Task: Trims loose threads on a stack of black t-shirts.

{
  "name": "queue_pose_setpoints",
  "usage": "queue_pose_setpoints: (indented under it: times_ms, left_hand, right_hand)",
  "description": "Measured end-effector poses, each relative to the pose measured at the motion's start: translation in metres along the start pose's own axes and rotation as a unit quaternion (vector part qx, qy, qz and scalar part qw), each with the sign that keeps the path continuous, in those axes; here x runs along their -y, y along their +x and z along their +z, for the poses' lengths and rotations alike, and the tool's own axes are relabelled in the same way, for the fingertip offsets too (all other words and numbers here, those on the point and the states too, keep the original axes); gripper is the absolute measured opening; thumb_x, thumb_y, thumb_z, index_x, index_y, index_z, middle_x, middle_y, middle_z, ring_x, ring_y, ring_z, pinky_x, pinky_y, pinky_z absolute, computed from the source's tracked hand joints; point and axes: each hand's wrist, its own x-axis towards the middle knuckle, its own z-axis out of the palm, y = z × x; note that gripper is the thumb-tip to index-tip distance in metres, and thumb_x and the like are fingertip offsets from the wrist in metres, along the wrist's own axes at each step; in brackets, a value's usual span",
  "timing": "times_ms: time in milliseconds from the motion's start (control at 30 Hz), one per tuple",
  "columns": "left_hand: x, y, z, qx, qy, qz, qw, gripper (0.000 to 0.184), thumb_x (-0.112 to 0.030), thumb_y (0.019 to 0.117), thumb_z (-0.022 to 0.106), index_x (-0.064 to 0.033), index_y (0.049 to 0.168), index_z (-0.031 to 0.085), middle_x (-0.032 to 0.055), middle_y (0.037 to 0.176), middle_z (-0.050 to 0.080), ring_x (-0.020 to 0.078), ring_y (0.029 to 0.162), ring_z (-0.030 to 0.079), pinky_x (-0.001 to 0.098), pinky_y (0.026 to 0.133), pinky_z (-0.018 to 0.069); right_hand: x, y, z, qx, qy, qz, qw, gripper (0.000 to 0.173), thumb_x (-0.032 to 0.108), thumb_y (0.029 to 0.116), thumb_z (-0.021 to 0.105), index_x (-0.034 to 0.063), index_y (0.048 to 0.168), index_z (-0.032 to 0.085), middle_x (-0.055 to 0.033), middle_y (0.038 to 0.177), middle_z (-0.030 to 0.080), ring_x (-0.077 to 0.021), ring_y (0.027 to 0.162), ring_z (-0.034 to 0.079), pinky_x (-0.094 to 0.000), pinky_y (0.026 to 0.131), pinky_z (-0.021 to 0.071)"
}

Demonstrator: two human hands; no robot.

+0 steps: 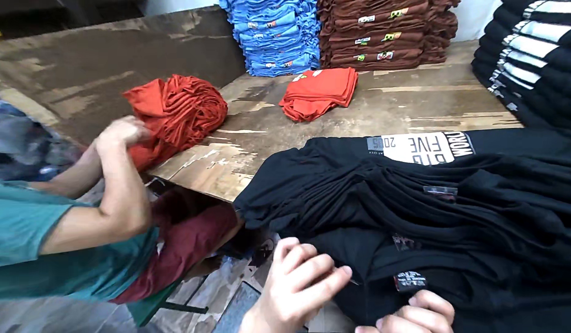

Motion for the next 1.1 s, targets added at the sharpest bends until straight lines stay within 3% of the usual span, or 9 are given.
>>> queue_pose_setpoints:
  times_ms: [200,333,467,533,633,733,933,1000,1100]
  left_hand:
    - [-0.001,0.005,0.003,0.026,-0.031,-0.019,0.999,0.029,-0.018,0.0992,0.061,-0.0290,0.125,0.067,-0.0041,0.110,0.068,0.0143,0.101,0.060,0.0389,0.097,0.0421]
    - [0.001,0.011,-0.006,0.005,-0.080,-0.147,0.986,0.025,-0.028,0.0918,0.069,-0.0241,0.116,0.074,-0.0056,0.095,0.067,0.0078,0.092,0.060,0.0302,0.083,0.0493]
    - [-0.019,0.035,0.000,0.021,-0.146,-0.288,0.946,0.022,-0.036,0.0930,0.072,-0.0154,0.084,0.075,-0.0091,0.072,0.066,-0.0032,0.062,0.059,0.0154,0.052,0.0501]
    - [-0.027,0.043,0.006,0.114,-0.202,-0.346,0.909,0.024,-0.039,0.0908,0.074,-0.0152,0.089,0.076,-0.0097,0.073,0.070,-0.0026,0.062,0.064,0.0179,0.054,0.0557]
    - [-0.029,0.044,0.013,0.101,-0.260,-0.352,0.894,0.016,-0.025,0.0967,0.068,-0.0118,0.096,0.076,-0.0082,0.075,0.070,-0.0023,0.062,0.063,0.0160,0.055,0.0542]
    - [-0.028,0.037,0.012,0.064,-0.269,-0.357,0.893,0.013,-0.021,0.0977,0.067,-0.0111,0.099,0.075,-0.0075,0.077,0.070,-0.0009,0.062,0.062,0.0159,0.055,0.0528]
    - [-0.034,0.040,0.007,0.044,-0.107,-0.313,0.943,0.027,-0.020,0.0796,0.078,-0.0160,0.106,0.073,-0.0067,0.098,0.070,0.0014,0.084,0.066,0.0192,0.068,0.0589]
    - [-0.034,0.046,0.004,0.067,-0.040,-0.278,0.957,0.032,-0.033,0.0836,0.079,-0.0211,0.113,0.075,-0.0051,0.106,0.069,0.0069,0.096,0.065,0.0285,0.081,0.0571]
    - [-0.035,0.053,-0.004,0.098,0.019,-0.232,0.968,0.023,-0.039,0.0877,0.074,-0.0274,0.107,0.078,-0.0090,0.101,0.070,0.0073,0.093,0.065,0.0305,0.079,0.0525]
  right_hand:
    - [0.005,-0.005,-0.004,-0.002,-0.053,0.110,0.993,0.037,0.060,0.0968,0.055,0.0268,0.092,0.070,0.0059,0.098,0.066,-0.0118,0.103,0.059,-0.0365,0.106,0.0364]
    - [0.003,0.023,0.001,0.057,-0.150,0.276,0.948,0.055,0.071,0.0949,0.048,0.0252,0.109,0.076,-0.0044,0.118,0.067,-0.0243,0.120,0.055,-0.0536,0.106,0.0315]
    - [0.005,0.022,0.022,-0.011,-0.106,0.188,0.976,0.009,0.035,0.0907,0.074,0.0269,0.091,0.075,0.0053,0.111,0.066,-0.0151,0.117,0.053,-0.0422,0.108,0.0319]
    - [0.004,0.018,0.027,-0.056,-0.064,0.139,0.987,0.006,0.020,0.0881,0.074,0.0207,0.094,0.073,0.0058,0.109,0.062,-0.0091,0.115,0.054,-0.0295,0.109,0.0402]
    - [0.006,0.021,0.026,-0.081,0.058,0.203,0.974,0.008,0.014,0.0908,0.078,0.0118,0.098,0.077,-0.0007,0.105,0.063,-0.0019,0.099,0.063,-0.0142,0.088,0.0552]
    - [0.009,0.024,0.023,-0.123,0.172,0.320,0.923,0.004,0.009,0.0921,0.076,0.0047,0.092,0.075,-0.0068,0.108,0.063,-0.0059,0.083,0.070,-0.0203,0.070,0.0650]
    - [0.010,0.039,0.029,-0.151,0.199,0.418,0.873,0.007,0.000,0.0939,0.068,-0.0056,0.091,0.067,-0.0139,0.109,0.059,-0.0097,0.070,0.070,-0.0235,0.059,0.0655]
    - [0.013,0.047,0.029,-0.150,0.202,0.440,0.862,0.006,-0.001,0.0946,0.066,-0.0063,0.092,0.066,-0.0148,0.110,0.059,-0.0101,0.067,0.069,-0.0244,0.056,0.0653]
    - [0.011,0.048,0.031,-0.153,0.169,0.428,0.874,0.007,0.002,0.0944,0.067,-0.0035,0.091,0.069,-0.0126,0.107,0.060,-0.0056,0.064,0.065,-0.0185,0.050,0.0596]
